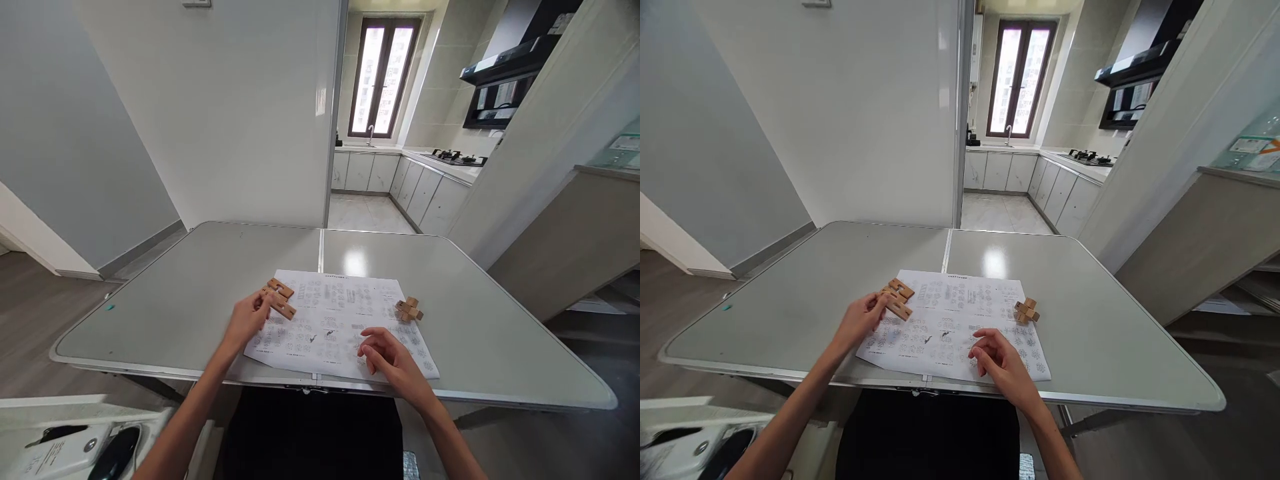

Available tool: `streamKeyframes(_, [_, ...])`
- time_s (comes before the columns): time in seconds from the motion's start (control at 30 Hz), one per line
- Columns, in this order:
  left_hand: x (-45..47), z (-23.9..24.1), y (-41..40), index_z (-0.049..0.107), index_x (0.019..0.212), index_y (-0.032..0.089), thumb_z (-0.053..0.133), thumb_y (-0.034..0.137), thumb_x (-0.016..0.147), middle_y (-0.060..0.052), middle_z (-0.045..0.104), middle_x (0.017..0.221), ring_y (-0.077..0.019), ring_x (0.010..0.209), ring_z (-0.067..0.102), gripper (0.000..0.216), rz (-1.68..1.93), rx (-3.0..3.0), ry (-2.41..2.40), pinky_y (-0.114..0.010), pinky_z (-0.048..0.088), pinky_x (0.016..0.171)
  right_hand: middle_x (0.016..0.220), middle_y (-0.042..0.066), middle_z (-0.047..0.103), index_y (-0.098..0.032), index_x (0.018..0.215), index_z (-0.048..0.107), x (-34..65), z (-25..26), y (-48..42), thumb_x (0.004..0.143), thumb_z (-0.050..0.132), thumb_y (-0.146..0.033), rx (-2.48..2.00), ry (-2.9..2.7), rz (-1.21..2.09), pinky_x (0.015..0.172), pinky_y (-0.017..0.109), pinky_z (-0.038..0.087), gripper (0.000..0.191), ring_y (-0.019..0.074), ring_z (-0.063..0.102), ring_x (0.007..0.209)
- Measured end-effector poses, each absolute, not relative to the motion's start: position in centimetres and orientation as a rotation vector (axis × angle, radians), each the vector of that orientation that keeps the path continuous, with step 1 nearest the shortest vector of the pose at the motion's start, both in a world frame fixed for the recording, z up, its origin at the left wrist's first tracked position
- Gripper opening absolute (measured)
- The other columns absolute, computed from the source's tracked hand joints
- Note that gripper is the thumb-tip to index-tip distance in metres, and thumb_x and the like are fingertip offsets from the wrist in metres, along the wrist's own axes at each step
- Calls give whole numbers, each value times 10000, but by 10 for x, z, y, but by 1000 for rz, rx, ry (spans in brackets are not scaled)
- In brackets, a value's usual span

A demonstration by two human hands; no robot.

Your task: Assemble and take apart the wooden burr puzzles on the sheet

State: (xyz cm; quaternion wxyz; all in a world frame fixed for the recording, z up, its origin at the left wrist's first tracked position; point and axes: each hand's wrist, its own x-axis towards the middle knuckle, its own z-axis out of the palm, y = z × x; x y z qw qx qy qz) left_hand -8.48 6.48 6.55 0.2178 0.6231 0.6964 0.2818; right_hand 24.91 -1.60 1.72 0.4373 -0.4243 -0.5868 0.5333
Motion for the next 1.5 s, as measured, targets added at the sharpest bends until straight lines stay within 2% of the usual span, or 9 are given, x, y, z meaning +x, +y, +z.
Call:
streamKeyframes(0.07, [-101,63,71,647,761,196,383,629,961,-22,685,663,-170,575,599,546,730,1722,2034,-263,411,581,926,25,688,-249,1181,592,249,17,-16,993,631,-550,-1060,-1454,1325,676,311,509,356,146,566,673])
streamKeyframes(0.3, [-117,55,84,726,803,199,348,620,969,-111,765,806,-284,789,705,591,508,1739,2259,-308,394,609,915,29,693,-238,1177,596,250,16,-16,989,632,-558,-1064,-1457,1309,660,302,509,373,141,559,664])
streamKeyframes(0.47, [-120,53,96,736,712,190,368,658,941,-180,756,796,-353,805,720,638,281,1786,2347,-335,394,607,902,29,695,-238,1157,604,249,16,-15,973,644,-576,-1066,-1447,1310,653,306,502,387,144,565,654])
streamKeyframes(0.6, [-120,52,105,753,730,174,361,642,947,-208,765,838,-371,830,726,648,164,1840,2360,-358,433,642,900,34,693,-232,1154,604,249,18,-16,975,642,-570,-1068,-1446,1311,663,316,505,385,149,561,660])
streamKeyframes(0.8, [-116,49,105,759,782,160,291,665,976,-215,774,903,-355,852,731,715,113,1900,2371,-370,468,698,904,35,689,-231,1150,603,249,20,-17,983,631,-566,-1085,-1458,1310,682,319,507,375,154,559,678])
streamKeyframes(0.97, [-116,52,101,748,789,155,305,675,974,-230,766,911,-369,873,725,709,125,1876,2392,-373,461,699,908,28,688,-238,1142,606,249,16,-16,985,628,-565,-1080,-1464,1311,677,310,503,364,151,563,676])
streamKeyframes(1.13, [-123,53,82,670,717,201,216,658,1010,-143,747,791,-295,766,702,708,231,1812,2414,-317,377,609,903,24,685,-234,1135,616,250,13,-16,982,629,-572,-1079,-1466,1304,688,312,502,371,147,563,667])
streamKeyframes(1.3, [-122,47,49,575,671,222,349,540,995,-74,699,713,-242,706,651,507,372,1807,2467,-301,274,577,907,32,691,-228,1113,628,250,14,-18,977,632,-581,-1097,-1460,1295,701,318,499,379,152,567,673])
streamKeyframes(1.5, [-124,39,34,509,648,226,402,564,977,-14,603,608,-190,602,553,483,579,1831,2355,-286,257,574,895,41,689,-223,1070,645,249,15,-19,962,640,-602,-1132,-1453,1283,702,332,481,394,168,565,677])
